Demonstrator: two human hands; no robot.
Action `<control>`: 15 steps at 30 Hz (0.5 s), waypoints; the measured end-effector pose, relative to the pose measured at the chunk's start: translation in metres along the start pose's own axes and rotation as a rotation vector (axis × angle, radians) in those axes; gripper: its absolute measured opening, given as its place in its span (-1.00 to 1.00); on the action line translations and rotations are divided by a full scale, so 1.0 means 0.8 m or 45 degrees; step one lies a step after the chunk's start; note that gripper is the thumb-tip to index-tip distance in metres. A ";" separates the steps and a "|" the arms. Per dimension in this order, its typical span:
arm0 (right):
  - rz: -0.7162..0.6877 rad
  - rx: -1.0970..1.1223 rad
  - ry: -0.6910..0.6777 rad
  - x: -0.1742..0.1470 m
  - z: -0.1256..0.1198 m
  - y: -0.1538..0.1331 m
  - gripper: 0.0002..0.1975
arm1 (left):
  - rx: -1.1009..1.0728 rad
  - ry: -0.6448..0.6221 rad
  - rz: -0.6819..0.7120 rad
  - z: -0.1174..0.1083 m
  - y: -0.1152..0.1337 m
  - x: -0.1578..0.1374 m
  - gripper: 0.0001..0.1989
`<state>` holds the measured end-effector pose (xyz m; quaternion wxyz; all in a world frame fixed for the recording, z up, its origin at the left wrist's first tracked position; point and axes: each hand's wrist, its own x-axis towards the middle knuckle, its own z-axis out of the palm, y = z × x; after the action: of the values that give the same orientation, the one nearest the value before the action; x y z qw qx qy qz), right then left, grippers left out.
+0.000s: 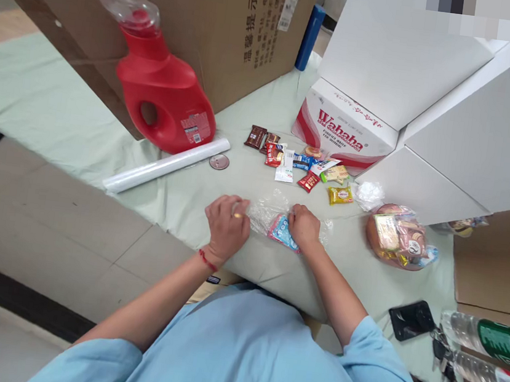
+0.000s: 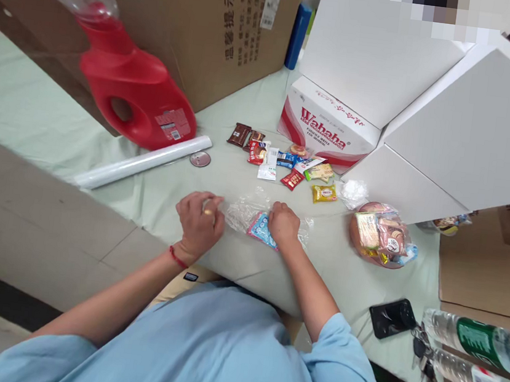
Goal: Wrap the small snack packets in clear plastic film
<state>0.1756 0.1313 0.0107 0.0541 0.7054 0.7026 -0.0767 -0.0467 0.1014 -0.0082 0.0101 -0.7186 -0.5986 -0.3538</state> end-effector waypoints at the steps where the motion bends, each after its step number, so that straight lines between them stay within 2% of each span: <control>1: -0.002 -0.002 -0.004 0.001 -0.001 0.000 -0.77 | -0.042 0.009 0.184 -0.005 0.008 -0.008 -0.67; 3: -0.011 -0.006 -0.002 0.001 -0.003 0.000 -0.77 | -0.151 -0.093 0.555 -0.009 0.027 -0.021 -0.64; 4: -0.015 -0.007 0.002 0.001 -0.003 0.000 -0.77 | -0.173 -0.173 0.661 -0.008 0.037 -0.025 -0.61; 5: -0.020 -0.005 0.007 0.001 -0.004 0.000 -0.77 | -0.165 -0.254 0.689 -0.006 0.046 -0.026 -0.59; 10: -0.034 0.072 0.034 -0.001 -0.011 0.010 -0.75 | -0.018 -0.640 0.531 0.013 0.059 -0.012 -0.58; 12: -0.044 0.134 0.056 -0.003 -0.017 0.018 -0.73 | -0.001 -0.709 0.547 0.016 0.057 -0.010 -0.57; 15: -0.096 0.215 0.095 -0.015 -0.029 0.027 -0.71 | -0.011 -0.726 0.544 0.015 0.058 -0.012 -0.56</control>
<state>0.1980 0.1239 0.0348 -0.0348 0.6828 0.7213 -0.1111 -0.0007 0.0851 -0.0034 -0.0866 -0.8975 -0.4119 -0.1316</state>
